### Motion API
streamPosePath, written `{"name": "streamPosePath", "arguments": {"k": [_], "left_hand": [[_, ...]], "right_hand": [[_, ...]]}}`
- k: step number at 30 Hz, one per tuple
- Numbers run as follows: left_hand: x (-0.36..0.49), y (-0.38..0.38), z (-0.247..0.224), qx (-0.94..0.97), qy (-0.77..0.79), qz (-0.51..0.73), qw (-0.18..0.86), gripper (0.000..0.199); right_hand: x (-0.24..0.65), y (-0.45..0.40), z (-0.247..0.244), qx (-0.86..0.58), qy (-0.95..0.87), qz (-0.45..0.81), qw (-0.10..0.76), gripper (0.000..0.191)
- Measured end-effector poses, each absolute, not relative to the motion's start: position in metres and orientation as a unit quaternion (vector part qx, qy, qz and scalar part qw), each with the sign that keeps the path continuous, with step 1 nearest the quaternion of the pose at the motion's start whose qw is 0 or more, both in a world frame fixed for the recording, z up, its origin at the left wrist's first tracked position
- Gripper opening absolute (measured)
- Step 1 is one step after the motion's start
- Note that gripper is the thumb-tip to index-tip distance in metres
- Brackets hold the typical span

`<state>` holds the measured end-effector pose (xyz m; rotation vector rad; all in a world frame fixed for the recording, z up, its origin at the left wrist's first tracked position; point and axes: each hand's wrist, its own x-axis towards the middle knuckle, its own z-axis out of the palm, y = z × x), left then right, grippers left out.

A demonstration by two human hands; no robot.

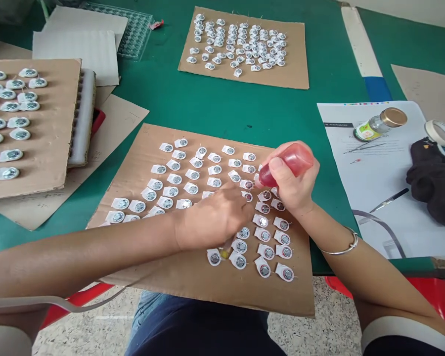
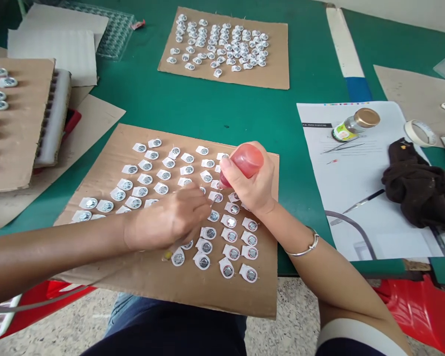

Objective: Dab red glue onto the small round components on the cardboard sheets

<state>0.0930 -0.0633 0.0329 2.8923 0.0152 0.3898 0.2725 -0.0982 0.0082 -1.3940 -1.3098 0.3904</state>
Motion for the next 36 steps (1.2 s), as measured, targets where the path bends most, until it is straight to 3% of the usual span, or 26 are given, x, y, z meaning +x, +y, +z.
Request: {"name": "streamPosePath", "arguments": {"k": [3, 7, 36], "left_hand": [[0.096, -0.076, 0.03, 0.988, -0.006, 0.152, 0.009, 0.024], [0.096, -0.086, 0.025, 0.981, -0.009, 0.186, -0.047, 0.024], [0.09, -0.085, 0.019, 0.984, 0.003, 0.171, -0.044, 0.025]], "right_hand": [[0.266, -0.099, 0.01, -0.586, -0.562, 0.199, 0.549, 0.019], [0.261, -0.1, 0.016, -0.574, -0.594, 0.204, 0.526, 0.017], [0.261, -0.098, 0.018, -0.591, -0.601, 0.18, 0.506, 0.018]]}}
